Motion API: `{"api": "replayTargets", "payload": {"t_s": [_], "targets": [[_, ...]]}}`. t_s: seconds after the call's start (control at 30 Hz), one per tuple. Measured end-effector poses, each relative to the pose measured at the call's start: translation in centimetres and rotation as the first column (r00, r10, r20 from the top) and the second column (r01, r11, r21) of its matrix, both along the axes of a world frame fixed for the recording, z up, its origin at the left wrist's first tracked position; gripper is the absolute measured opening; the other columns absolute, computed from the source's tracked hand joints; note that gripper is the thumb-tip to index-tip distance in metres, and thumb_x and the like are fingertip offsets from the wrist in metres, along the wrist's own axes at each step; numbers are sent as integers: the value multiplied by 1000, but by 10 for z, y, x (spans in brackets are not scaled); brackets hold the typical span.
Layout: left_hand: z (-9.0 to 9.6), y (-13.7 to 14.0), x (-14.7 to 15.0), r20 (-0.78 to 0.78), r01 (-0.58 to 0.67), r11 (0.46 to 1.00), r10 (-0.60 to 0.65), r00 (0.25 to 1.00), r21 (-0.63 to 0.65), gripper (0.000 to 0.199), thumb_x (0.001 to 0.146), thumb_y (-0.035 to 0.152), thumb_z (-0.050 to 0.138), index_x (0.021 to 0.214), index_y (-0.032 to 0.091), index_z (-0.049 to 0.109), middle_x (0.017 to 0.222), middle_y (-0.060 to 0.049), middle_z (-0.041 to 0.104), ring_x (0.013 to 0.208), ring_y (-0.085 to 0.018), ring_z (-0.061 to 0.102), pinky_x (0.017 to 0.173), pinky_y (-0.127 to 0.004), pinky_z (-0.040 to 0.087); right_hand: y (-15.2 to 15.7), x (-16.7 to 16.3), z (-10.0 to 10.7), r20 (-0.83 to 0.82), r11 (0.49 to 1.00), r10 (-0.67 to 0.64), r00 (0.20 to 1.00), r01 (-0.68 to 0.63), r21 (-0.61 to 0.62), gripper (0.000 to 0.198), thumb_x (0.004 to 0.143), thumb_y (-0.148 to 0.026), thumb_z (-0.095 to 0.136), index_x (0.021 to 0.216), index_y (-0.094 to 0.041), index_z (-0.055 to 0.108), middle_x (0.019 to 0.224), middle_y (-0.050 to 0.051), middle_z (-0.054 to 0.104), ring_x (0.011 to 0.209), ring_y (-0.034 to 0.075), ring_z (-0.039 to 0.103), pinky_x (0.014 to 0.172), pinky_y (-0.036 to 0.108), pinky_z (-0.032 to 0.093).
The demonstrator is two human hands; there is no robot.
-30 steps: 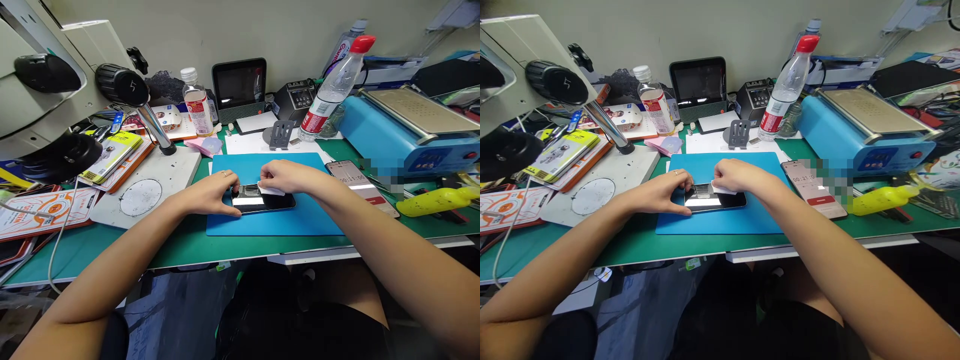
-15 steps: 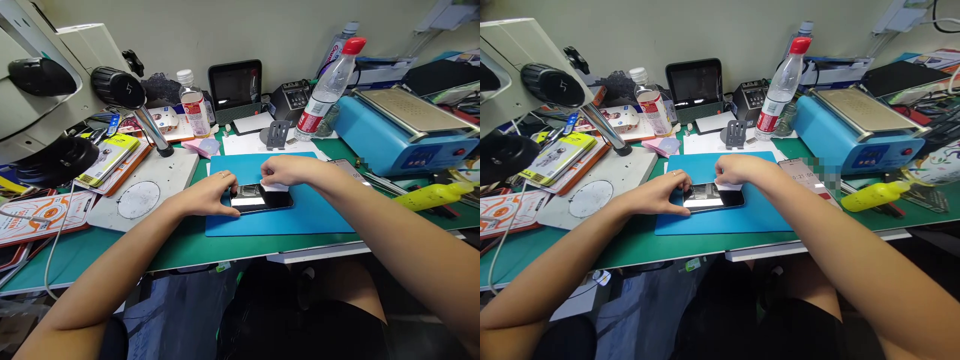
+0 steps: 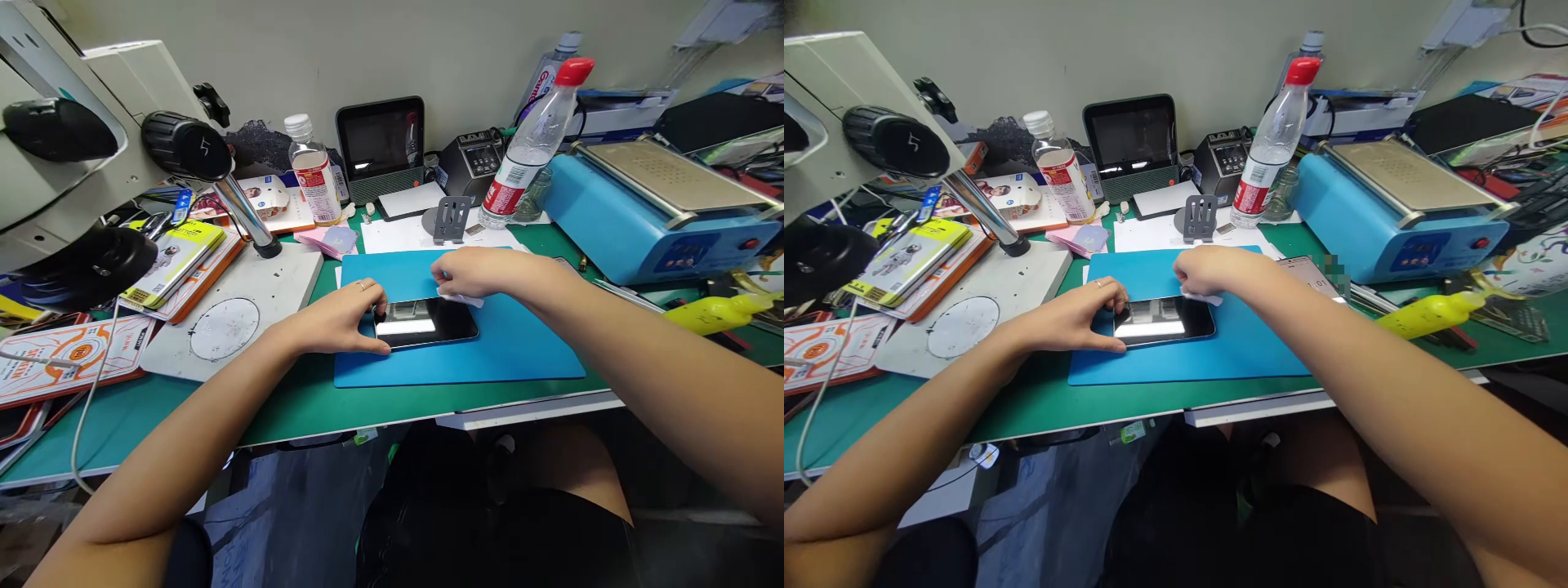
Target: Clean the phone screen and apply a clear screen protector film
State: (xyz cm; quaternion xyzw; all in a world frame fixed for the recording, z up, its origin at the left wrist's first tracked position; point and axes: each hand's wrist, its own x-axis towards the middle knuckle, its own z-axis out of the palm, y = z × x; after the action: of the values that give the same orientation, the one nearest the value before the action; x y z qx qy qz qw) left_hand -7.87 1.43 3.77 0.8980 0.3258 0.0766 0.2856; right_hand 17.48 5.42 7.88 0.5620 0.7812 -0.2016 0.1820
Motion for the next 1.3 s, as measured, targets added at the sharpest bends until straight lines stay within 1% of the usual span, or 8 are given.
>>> {"api": "replayTargets", "payload": {"t_s": [0.13,0.23,0.37,0.53,0.67,0.97,1.2,1.3], "targets": [[0,0,0,-2,-14,1000,14,1000,-1,46,79,53,80,100,22,53,106,-4,57,97,-23,55,83,-34,45,-7,14,-2,-71,1000,20,997,-18,20,12,90,-33,58,84,-22,60,87,6,67,75,21,57,63,33,36],[0,1,0,-4,-15,1000,15,1000,2,46,79,53,80,100,22,53,106,-4,58,98,-23,55,84,-34,45,-16,27,-5,-195,998,4,981,9,70,21,94,-42,51,88,-23,59,87,4,67,75,20,57,62,32,35],[-1,1,0,-5,-8,1000,8,1000,2,47,78,53,81,100,22,54,106,-4,58,98,-24,55,83,-34,45,-24,38,-7,-342,998,8,940,13,58,27,89,-48,57,84,-23,61,81,3,65,71,19,55,61,32,34],[1,0,2,-5,-29,999,29,1000,-27,46,78,54,80,101,22,55,104,-4,58,97,-24,55,83,-35,45,-26,42,-4,-241,1000,-24,970,23,-8,19,84,-40,60,77,-22,60,78,3,64,68,19,53,59,32,34],[1,1,2,-6,-25,999,24,1000,-34,47,78,55,79,100,22,55,105,-5,58,98,-24,55,83,-36,45,-30,51,-3,-220,997,-68,973,60,-42,21,85,-41,59,76,-22,61,77,4,65,66,19,54,59,32,35],[1,1,0,-6,-11,999,11,1000,-46,46,80,55,78,102,22,55,110,-5,58,99,-24,56,86,-36,46,-53,51,-17,-258,948,-310,915,317,-14,24,88,-45,58,83,-22,63,87,7,71,76,23,63,61,33,42],[1,0,0,-2,-2,999,2,1000,-45,47,82,57,76,103,22,53,110,-6,58,101,-25,55,87,-37,46,-43,42,-16,-251,935,-344,905,355,-3,16,89,-37,59,83,-22,58,88,7,70,72,20,60,59,31,39],[1,-1,0,-5,-3,999,3,1000,-36,46,83,57,75,101,22,53,108,-6,57,99,-24,55,86,-38,46,-49,43,-15,-265,936,-339,903,353,7,16,89,-36,59,82,-22,56,88,6,69,73,20,60,59,30,38]]}}
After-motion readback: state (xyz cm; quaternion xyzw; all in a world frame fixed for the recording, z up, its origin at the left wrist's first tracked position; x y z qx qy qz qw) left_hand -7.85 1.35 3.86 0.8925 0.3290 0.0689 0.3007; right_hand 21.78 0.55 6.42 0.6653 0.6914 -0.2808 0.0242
